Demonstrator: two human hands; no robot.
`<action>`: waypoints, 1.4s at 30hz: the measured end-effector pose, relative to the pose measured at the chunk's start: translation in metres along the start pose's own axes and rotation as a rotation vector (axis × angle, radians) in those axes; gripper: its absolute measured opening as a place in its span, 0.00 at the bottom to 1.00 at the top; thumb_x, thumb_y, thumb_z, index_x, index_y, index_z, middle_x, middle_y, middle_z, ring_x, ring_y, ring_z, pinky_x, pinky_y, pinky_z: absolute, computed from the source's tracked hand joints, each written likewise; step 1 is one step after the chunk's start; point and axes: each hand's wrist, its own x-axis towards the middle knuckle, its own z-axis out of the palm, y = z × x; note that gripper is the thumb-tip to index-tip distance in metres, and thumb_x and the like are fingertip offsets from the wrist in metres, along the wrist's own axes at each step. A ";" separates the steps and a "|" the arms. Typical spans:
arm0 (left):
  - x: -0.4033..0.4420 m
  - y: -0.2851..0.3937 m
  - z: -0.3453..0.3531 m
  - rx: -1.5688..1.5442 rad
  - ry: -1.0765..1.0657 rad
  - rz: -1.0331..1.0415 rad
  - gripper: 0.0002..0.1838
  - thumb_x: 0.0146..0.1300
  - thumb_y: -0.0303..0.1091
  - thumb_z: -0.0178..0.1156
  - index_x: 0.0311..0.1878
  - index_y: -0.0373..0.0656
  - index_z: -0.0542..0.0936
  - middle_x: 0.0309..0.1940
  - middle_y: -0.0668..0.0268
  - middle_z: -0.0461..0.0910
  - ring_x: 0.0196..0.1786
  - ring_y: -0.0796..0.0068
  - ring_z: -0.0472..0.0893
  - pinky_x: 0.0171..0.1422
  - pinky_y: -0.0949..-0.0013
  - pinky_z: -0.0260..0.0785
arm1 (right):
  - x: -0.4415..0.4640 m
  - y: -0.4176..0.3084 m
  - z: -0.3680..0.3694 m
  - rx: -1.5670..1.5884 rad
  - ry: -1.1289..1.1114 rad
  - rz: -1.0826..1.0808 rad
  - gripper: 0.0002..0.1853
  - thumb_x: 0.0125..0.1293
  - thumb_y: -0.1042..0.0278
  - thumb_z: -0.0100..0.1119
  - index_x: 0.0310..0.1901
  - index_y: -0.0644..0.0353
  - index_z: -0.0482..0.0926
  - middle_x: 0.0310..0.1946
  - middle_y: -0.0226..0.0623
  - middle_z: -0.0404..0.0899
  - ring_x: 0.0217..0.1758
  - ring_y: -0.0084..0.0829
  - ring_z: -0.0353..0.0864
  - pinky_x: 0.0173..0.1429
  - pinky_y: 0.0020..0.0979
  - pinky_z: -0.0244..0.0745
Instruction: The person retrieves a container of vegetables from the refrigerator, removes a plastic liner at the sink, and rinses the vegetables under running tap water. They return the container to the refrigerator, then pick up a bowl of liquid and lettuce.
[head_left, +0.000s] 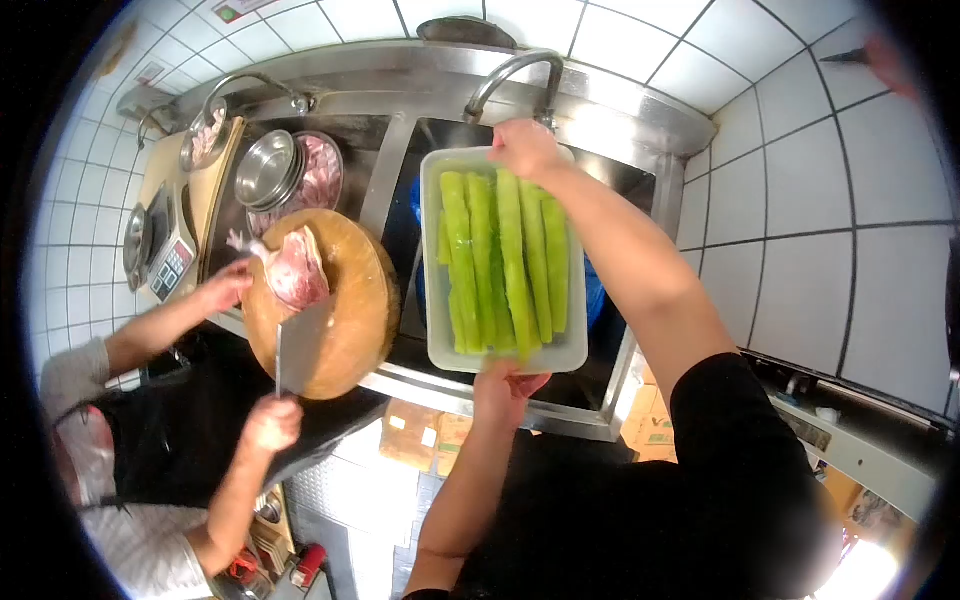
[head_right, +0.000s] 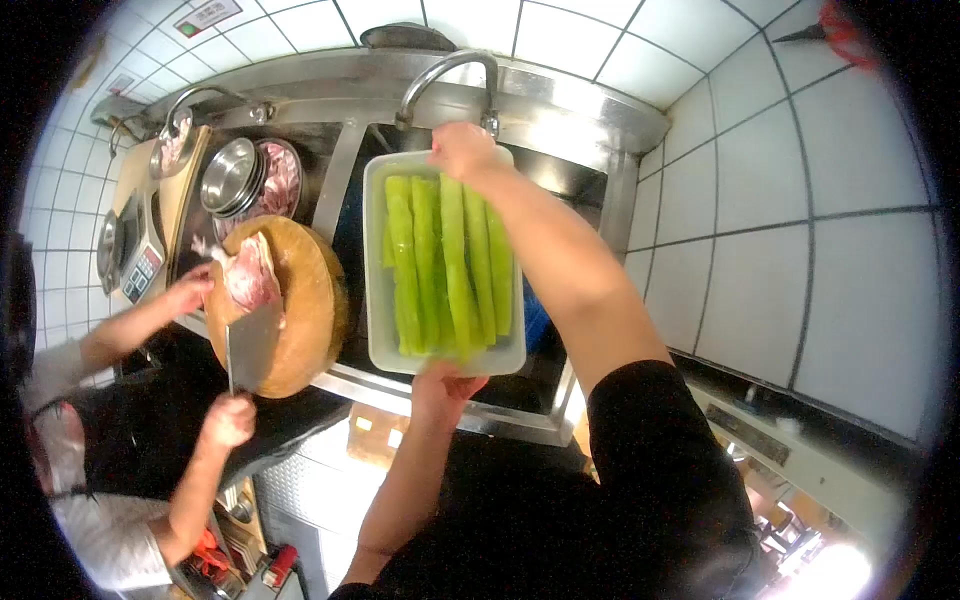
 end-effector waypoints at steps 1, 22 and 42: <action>-0.007 -0.003 -0.003 0.023 -0.031 -0.003 0.21 0.68 0.27 0.46 0.63 0.30 0.71 0.53 0.50 0.81 0.50 0.56 0.86 0.51 0.56 0.85 | -0.011 0.000 -0.012 0.009 -0.003 0.012 0.12 0.59 0.55 0.71 0.39 0.51 0.86 0.43 0.41 0.87 0.50 0.46 0.85 0.56 0.46 0.79; -0.248 -0.017 -0.211 0.328 -0.032 0.020 0.20 0.58 0.24 0.52 0.52 0.25 0.80 0.37 0.43 0.86 0.31 0.50 0.88 0.32 0.54 0.86 | -0.327 -0.076 -0.059 0.116 0.080 -0.167 0.11 0.62 0.67 0.72 0.31 0.65 0.79 0.24 0.36 0.81 0.29 0.26 0.75 0.38 0.33 0.75; -0.557 -0.188 -0.570 -0.072 0.511 0.184 0.22 0.52 0.23 0.49 0.49 0.16 0.76 0.36 0.36 0.83 0.33 0.47 0.87 0.36 0.47 0.87 | -0.559 -0.457 0.237 0.336 -0.359 -0.696 0.13 0.57 0.65 0.74 0.27 0.62 0.78 0.24 0.34 0.81 0.28 0.24 0.77 0.38 0.32 0.75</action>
